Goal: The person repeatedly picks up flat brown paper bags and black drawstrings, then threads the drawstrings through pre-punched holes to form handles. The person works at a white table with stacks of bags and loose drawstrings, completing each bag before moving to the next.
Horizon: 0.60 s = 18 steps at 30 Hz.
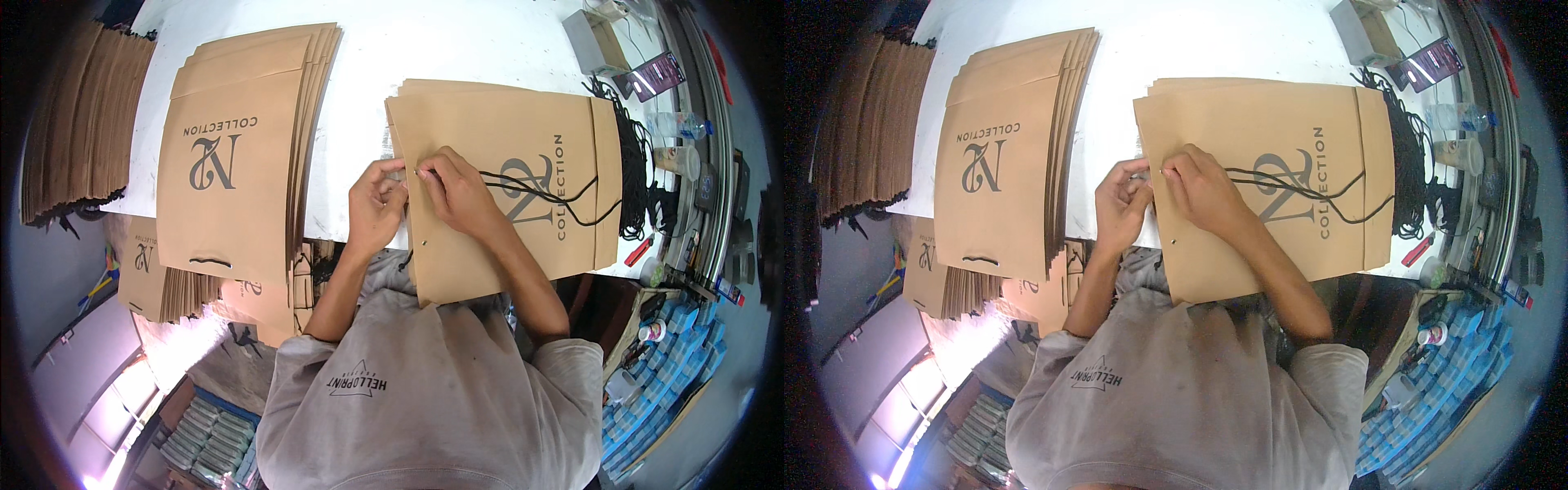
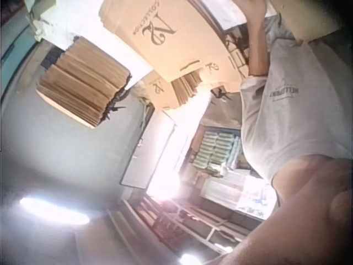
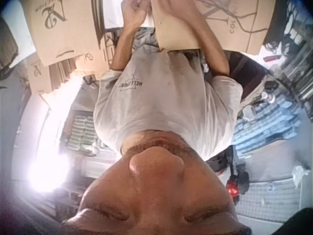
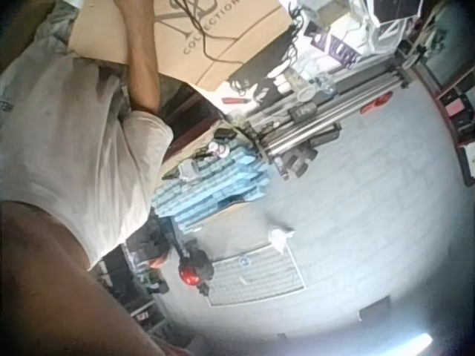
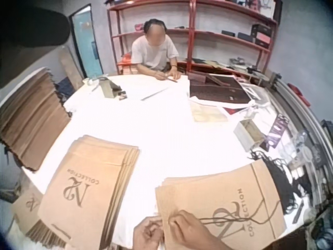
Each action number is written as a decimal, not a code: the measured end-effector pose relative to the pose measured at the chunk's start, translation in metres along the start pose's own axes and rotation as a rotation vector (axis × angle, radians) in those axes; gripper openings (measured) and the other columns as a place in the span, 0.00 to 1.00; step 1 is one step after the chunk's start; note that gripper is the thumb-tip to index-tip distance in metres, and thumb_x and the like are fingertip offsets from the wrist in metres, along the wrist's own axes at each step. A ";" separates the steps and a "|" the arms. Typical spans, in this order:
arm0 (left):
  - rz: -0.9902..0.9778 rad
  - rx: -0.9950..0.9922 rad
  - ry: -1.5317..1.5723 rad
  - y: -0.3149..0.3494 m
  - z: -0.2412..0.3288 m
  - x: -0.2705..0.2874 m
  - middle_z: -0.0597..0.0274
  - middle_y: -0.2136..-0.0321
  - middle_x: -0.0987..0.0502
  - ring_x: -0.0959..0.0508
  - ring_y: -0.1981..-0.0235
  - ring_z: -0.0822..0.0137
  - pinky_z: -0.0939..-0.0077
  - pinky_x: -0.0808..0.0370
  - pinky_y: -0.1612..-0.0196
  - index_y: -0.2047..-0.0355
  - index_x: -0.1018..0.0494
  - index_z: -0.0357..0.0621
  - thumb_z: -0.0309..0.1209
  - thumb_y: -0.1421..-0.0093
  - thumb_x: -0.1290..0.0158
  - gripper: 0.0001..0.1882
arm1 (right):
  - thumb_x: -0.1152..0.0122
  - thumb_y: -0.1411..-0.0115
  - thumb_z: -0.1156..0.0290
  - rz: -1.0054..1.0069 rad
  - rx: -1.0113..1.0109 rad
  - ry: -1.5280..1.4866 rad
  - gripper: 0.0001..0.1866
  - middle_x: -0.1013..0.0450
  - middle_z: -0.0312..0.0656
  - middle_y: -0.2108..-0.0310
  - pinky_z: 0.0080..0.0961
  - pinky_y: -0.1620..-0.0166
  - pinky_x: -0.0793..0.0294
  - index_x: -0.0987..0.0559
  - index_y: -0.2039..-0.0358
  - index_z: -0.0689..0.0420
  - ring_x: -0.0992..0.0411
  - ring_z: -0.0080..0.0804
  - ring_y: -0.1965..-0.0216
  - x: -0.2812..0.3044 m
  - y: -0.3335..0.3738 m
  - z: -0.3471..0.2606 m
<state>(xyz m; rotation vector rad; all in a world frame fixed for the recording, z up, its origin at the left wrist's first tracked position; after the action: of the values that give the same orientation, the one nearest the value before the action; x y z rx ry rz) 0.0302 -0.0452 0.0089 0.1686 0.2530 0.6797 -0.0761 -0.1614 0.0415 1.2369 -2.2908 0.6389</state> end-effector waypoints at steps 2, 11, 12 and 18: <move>0.006 -0.045 0.079 -0.008 -0.005 -0.002 0.56 0.63 0.17 0.19 0.67 0.75 0.81 0.22 0.63 0.54 0.24 0.31 0.16 0.34 0.48 0.10 | 0.40 0.36 0.77 0.025 -0.032 -0.048 0.05 0.27 0.52 0.64 0.42 0.57 0.26 0.24 0.60 0.63 0.25 0.52 0.62 0.000 0.001 0.003; 0.085 -0.145 -0.251 0.011 0.014 0.041 0.56 0.64 0.18 0.18 0.65 0.70 0.78 0.19 0.61 0.56 0.24 0.30 0.14 0.40 0.42 0.11 | 0.33 0.43 0.77 0.148 -0.078 -0.164 0.06 0.26 0.47 0.60 0.36 0.53 0.25 0.17 0.64 0.59 0.26 0.43 0.56 -0.002 0.004 0.004; -0.032 -0.128 -0.129 0.018 0.016 0.032 0.56 0.64 0.18 0.18 0.65 0.69 0.78 0.19 0.62 0.57 0.25 0.30 0.13 0.40 0.42 0.11 | 0.33 0.43 0.77 0.124 -0.028 -0.136 0.06 0.27 0.46 0.60 0.36 0.53 0.26 0.16 0.64 0.58 0.27 0.43 0.55 -0.004 0.004 -0.005; -0.228 0.275 0.056 0.009 0.011 0.000 0.59 0.74 0.19 0.20 0.74 0.73 0.79 0.20 0.72 0.35 0.32 0.31 0.67 0.29 0.67 0.47 | 0.32 0.47 0.81 0.191 0.041 -0.072 0.13 0.28 0.41 0.59 0.33 0.55 0.27 0.13 0.61 0.53 0.30 0.39 0.54 -0.004 0.013 -0.007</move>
<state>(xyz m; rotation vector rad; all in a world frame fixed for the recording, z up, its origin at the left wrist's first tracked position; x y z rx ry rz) 0.0277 -0.0389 0.0216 0.3778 0.4132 0.4219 -0.0840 -0.1487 0.0421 1.0832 -2.4882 0.7214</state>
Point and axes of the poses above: each hand's wrist, its own y-axis away from the middle knuckle, its own x-axis out of the back of the hand, z = x × y, the point moved 5 cm from there along -y, towards the middle knuckle
